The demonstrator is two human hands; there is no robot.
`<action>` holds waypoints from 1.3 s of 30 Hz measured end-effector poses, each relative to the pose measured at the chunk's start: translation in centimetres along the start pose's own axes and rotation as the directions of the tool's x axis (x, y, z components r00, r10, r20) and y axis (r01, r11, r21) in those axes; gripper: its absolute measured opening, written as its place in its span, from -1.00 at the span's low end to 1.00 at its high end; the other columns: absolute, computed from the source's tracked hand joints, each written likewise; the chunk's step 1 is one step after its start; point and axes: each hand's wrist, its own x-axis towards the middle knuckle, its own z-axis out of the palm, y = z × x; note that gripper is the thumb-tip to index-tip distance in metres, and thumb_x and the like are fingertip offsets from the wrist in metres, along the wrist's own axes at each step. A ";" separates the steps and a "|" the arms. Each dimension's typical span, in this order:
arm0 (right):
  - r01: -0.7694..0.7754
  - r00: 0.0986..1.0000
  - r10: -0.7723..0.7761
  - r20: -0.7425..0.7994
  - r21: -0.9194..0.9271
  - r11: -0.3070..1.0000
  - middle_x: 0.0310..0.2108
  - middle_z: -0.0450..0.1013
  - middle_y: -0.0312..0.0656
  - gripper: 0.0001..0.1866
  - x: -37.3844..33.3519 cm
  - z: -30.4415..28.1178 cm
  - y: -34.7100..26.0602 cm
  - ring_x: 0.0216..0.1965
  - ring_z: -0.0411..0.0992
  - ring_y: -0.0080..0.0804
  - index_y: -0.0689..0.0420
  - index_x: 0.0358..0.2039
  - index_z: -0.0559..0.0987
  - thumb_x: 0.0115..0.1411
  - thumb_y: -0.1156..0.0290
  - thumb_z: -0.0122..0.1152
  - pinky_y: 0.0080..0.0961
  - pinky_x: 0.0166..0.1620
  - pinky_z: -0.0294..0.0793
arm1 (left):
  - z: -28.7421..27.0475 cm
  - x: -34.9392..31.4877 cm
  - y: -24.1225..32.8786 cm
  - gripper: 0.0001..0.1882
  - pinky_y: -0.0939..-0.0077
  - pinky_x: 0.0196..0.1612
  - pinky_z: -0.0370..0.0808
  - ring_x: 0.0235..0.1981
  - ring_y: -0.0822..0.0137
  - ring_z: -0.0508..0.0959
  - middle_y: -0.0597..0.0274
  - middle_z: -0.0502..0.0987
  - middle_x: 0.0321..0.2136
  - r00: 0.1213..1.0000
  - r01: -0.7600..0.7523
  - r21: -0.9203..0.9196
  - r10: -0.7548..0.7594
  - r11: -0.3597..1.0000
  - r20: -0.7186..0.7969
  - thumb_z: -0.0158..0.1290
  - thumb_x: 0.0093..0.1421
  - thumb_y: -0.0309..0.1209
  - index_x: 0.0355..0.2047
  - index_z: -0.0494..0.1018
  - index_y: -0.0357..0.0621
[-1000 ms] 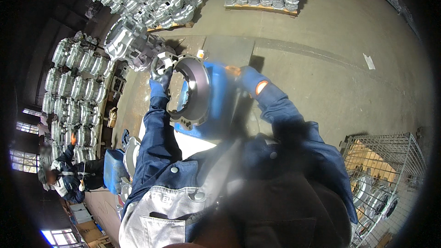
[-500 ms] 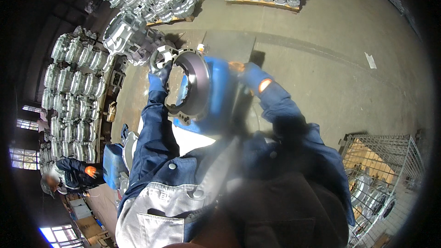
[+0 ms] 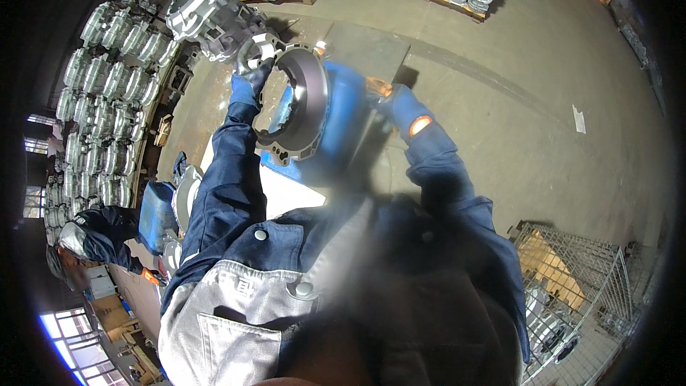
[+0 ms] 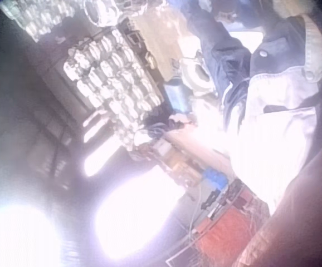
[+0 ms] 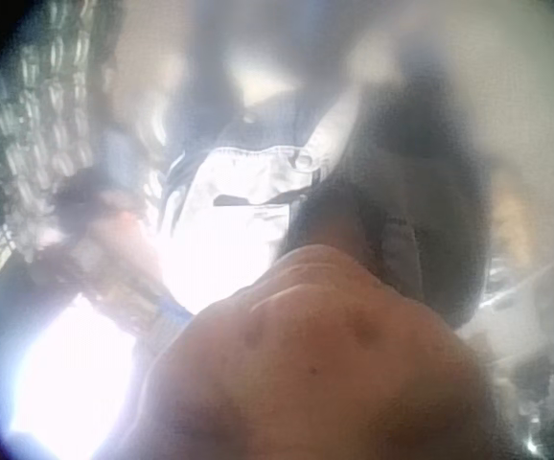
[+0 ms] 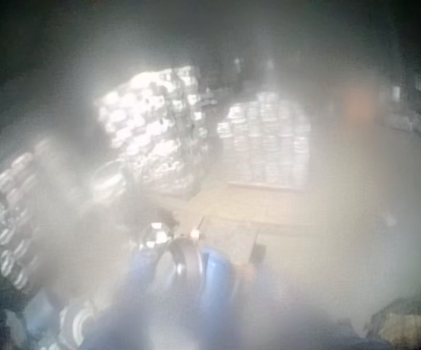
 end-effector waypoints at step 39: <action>-0.200 0.946 0.194 0.258 -0.004 0.980 0.07 0.34 0.02 -0.28 8.7 3.1 11.6 -0.11 0.46 -0.05 -0.30 0.33 0.09 0.21 -0.18 -0.02 0.14 -0.14 0.48 | 0.4 0.1 -1.2 -0.27 0.55 -0.32 0.37 -0.34 0.42 0.43 0.23 0.49 -0.29 0.997 -0.061 -0.041 0.060 0.997 -0.041 0.22 0.06 -0.47 0.23 0.17 -0.04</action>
